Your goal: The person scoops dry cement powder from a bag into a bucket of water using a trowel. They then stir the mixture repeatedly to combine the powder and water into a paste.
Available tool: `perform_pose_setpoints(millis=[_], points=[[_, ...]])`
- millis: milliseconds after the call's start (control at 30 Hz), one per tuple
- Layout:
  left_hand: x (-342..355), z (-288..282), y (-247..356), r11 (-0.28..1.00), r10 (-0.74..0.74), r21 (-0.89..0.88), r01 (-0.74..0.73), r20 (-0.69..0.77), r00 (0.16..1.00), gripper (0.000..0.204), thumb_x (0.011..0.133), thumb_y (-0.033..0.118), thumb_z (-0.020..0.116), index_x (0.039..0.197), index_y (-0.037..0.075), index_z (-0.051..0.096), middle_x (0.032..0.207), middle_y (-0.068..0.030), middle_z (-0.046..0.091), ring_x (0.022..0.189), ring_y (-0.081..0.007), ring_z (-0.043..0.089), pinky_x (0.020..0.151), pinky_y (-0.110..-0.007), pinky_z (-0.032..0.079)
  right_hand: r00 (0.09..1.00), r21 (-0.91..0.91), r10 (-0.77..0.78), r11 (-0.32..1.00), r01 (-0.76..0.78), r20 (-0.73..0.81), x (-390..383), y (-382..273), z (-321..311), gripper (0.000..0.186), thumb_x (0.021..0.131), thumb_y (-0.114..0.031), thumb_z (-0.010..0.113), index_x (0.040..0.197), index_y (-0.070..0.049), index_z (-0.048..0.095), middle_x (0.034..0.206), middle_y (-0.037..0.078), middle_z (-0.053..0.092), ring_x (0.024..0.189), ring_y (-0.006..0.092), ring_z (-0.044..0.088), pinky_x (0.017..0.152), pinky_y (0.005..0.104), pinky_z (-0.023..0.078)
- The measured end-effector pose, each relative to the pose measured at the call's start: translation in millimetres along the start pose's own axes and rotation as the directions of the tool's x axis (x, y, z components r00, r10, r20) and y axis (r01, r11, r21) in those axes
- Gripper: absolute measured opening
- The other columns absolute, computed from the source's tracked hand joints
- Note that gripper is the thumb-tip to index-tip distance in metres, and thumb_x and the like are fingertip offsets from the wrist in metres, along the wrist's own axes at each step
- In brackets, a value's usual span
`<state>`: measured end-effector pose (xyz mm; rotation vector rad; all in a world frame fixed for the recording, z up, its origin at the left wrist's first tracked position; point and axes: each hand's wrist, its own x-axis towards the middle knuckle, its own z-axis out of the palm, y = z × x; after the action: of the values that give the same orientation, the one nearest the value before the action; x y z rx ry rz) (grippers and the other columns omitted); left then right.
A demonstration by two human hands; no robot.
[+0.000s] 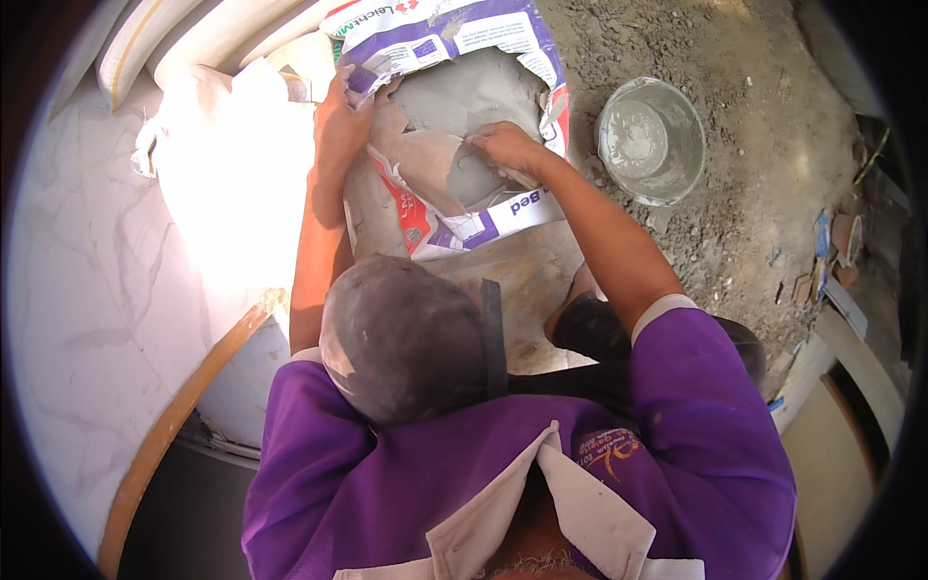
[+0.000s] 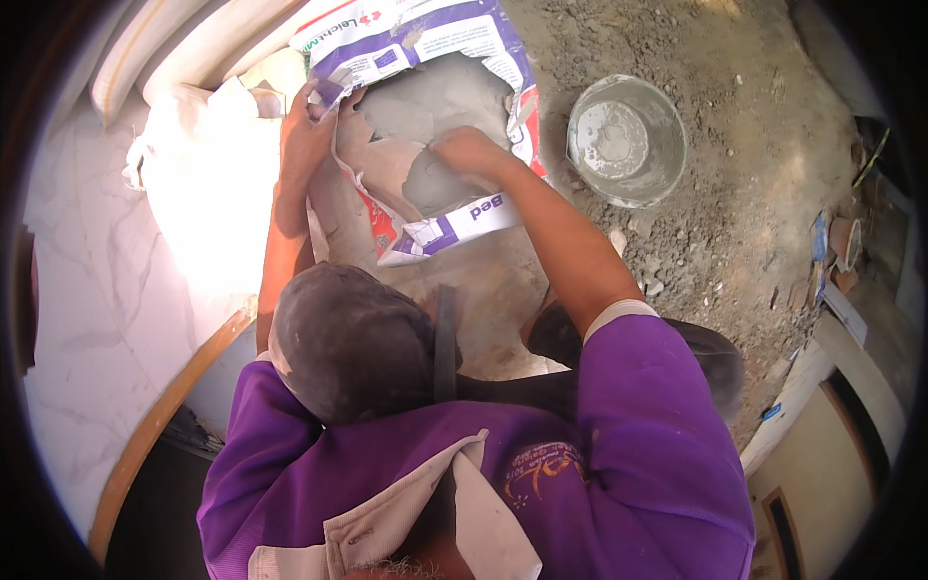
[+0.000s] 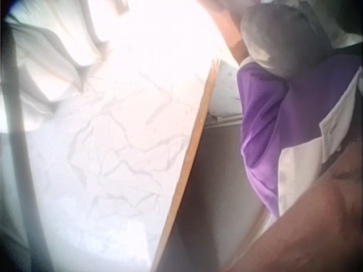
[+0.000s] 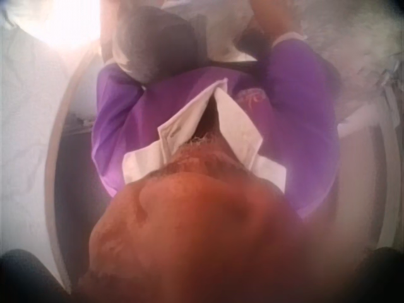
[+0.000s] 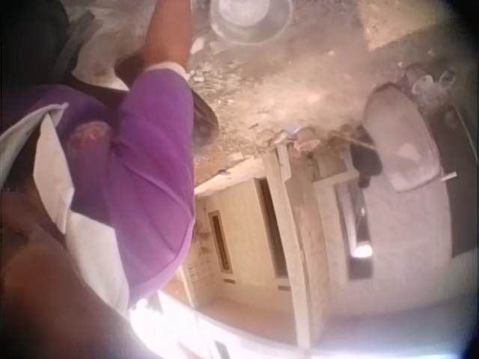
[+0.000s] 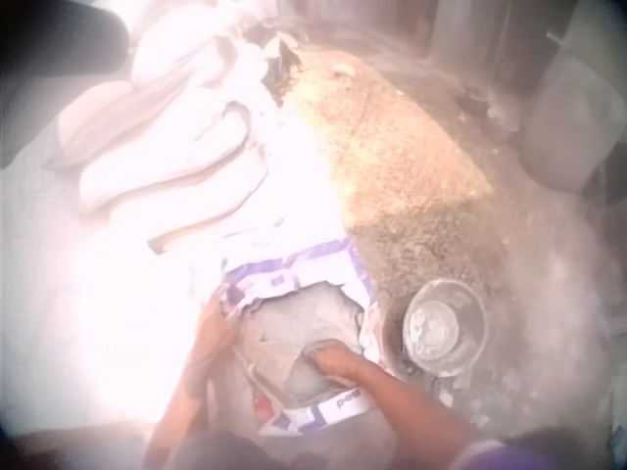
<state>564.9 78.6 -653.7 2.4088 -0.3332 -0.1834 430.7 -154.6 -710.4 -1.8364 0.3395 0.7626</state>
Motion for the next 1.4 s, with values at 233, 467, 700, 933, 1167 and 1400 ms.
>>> perform_pose_setpoints(millis=[233,467,700,933,1167,1400], points=[[7,-6,0,1.0,-0.008,0.001,0.008,0.073,0.997,0.055,0.084,0.008,0.066,0.137,0.003,0.052,0.076,-0.0034,0.061,0.07,-0.0137,0.057,0.068,-0.029,0.048,0.999,0.067,0.045,0.997,-0.043,-0.027,-31,6,-54,0.036,0.092,-0.032,0.055,0.102,0.0,0.069,0.096,0.017,0.069,0.084,0.0259,0.066,0.077,0.036,0.053],[10,-13,8,0.993,-0.079,-0.073,0.092,0.168,0.983,0.058,0.083,0.006,0.066,0.14,0.006,0.051,0.076,0.0002,0.058,0.07,-0.0106,0.055,0.067,-0.026,0.046,0.982,0.021,0.15,0.988,-0.153,0.115,-106,1,-117,0.038,0.093,-0.034,0.057,0.102,0.0,0.068,0.075,0.007,0.061,0.059,0.0151,0.056,0.055,0.0321,0.047],[11,-16,12,0.994,-0.1,0.061,0.089,0.223,0.97,0.057,0.084,0.009,0.064,0.139,0.005,0.05,0.083,-0.0055,0.061,0.075,-0.0163,0.058,0.071,-0.03,0.048,0.96,0.216,0.281,0.937,-0.275,0.0,-239,43,-177,0.037,0.097,-0.036,0.06,0.109,-0.001,0.066,0.07,0.002,0.057,0.055,0.0096,0.051,0.047,0.0267,0.042],[12,-14,9,0.995,-0.079,0.082,0.062,0.235,0.969,0.057,0.086,0.009,0.065,0.14,0.006,0.049,0.081,-0.005,0.061,0.074,-0.0153,0.058,0.071,-0.03,0.048,0.851,0.295,0.444,0.883,-0.364,-0.281,-270,132,-189,0.041,0.097,-0.035,0.059,0.115,0.001,0.064,0.07,0.003,0.058,0.054,0.0118,0.052,0.048,0.028,0.044],[6,-19,18,0.995,-0.083,0.066,0.07,0.224,0.971,0.057,0.086,0.005,0.063,0.141,0.007,0.048,0.076,-0.0023,0.058,0.07,-0.0136,0.055,0.07,-0.029,0.047,0.816,0.162,0.448,0.894,-0.418,-0.365,-242,167,-187,0.047,0.096,-0.037,0.059,0.121,0.002,0.062,0.079,0.007,0.06,0.066,0.0162,0.056,0.057,0.0328,0.049],[9,-16,11,0.996,-0.063,0.08,0.048,0.199,0.978,0.058,0.085,0.005,0.064,0.141,0.007,0.048,0.077,-0.0033,0.058,0.071,-0.0137,0.055,0.07,-0.028,0.047,0.8,0.134,0.483,0.873,-0.468,-0.356,-237,160,-196,0.055,0.095,-0.039,0.059,0.13,0.002,0.057,0.101,0.013,0.064,0.084,0.0216,0.06,0.066,0.0356,0.052]])
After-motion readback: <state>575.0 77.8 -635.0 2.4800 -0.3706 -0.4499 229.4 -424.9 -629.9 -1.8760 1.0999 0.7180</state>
